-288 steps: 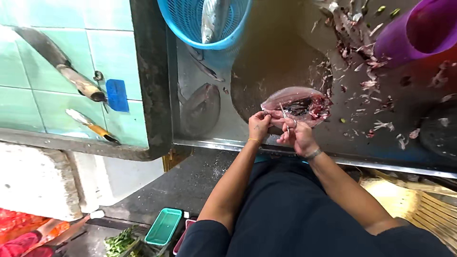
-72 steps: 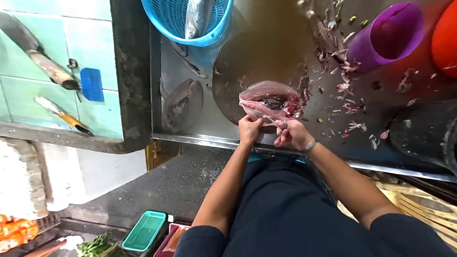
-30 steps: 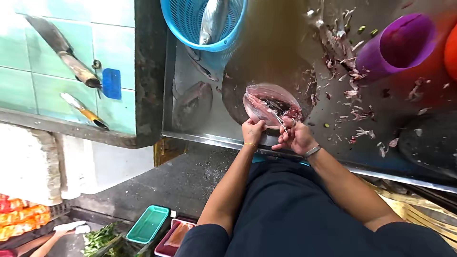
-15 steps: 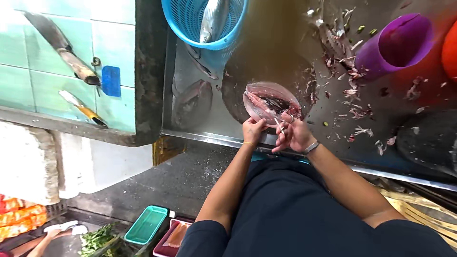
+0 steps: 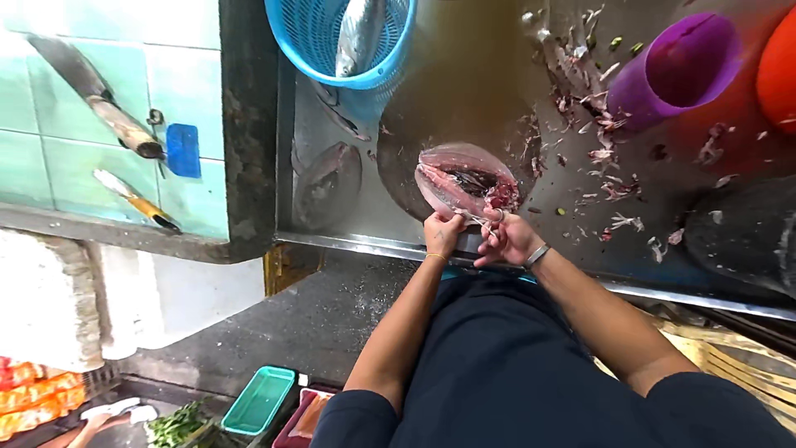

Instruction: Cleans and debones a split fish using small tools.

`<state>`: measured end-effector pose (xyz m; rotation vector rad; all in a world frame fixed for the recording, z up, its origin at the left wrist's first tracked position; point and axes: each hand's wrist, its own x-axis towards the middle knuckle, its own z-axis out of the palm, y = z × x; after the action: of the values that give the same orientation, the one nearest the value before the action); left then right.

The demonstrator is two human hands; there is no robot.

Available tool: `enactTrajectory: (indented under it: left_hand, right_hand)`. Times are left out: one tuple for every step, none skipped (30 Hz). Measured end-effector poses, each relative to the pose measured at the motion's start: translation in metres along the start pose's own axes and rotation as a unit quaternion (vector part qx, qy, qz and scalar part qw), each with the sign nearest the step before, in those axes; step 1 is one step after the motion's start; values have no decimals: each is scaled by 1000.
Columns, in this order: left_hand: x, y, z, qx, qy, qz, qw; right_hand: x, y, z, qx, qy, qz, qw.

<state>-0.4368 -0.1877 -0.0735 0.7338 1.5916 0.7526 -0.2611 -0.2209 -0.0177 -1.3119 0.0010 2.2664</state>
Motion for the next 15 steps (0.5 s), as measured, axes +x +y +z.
enactTrajectory:
  left_hand:
    - [-2,1,2,-6,6,4,1000]
    - [-1,2,3,-14,13,9,1000]
    - [-1,2,3,-18,16,9,1000]
    - [-3,-1,3,-20,15,7,1000]
    - [-4,-3,4,-18,15,9,1000]
    - [-4,-4,6,-14,17,11,1000]
    - [-3,-2,7,-11,22,13,1000]
    - [-2,0,7,-10,25,11,1000]
    - [-3,0,7,-12,26,7,1000]
    - [-7,-2,7,-17,24,1,1000]
    - [-8,-3,9,-24,22,-1,999]
    - [-8,-2,11,-29,22,-3,999]
    - [-8,-2,12,-30,23,-11,999]
    - [-7,0,12,-31,24,-16,999]
    - [-4,4,12,-32,24,-18,999]
  right_hand:
    - [-3,0,1,9,20,-25,999]
    - [-4,-2,3,14,21,-40,999]
    - [-4,-1,3,15,9,-35,999]
    - [-3,3,0,13,-7,-19,1000]
    - [-1,7,-3,14,-11,-12,1000]
    - [-2,9,-5,17,5,-28,999]
    - [-4,8,-3,19,25,-60,998]
    - [-7,5,-1,24,28,-80,996]
    - [-10,4,1,24,11,-76,997]
    - [-9,6,1,17,-15,-49,999]
    - [-5,8,-1,6,-32,-20,999]
    - [0,11,-3,4,-21,-12,1000]
    - [0,13,-3,11,10,-30,999]
    - [-3,10,0,14,35,-59,998]
    - [-6,5,4,11,42,-82,996]
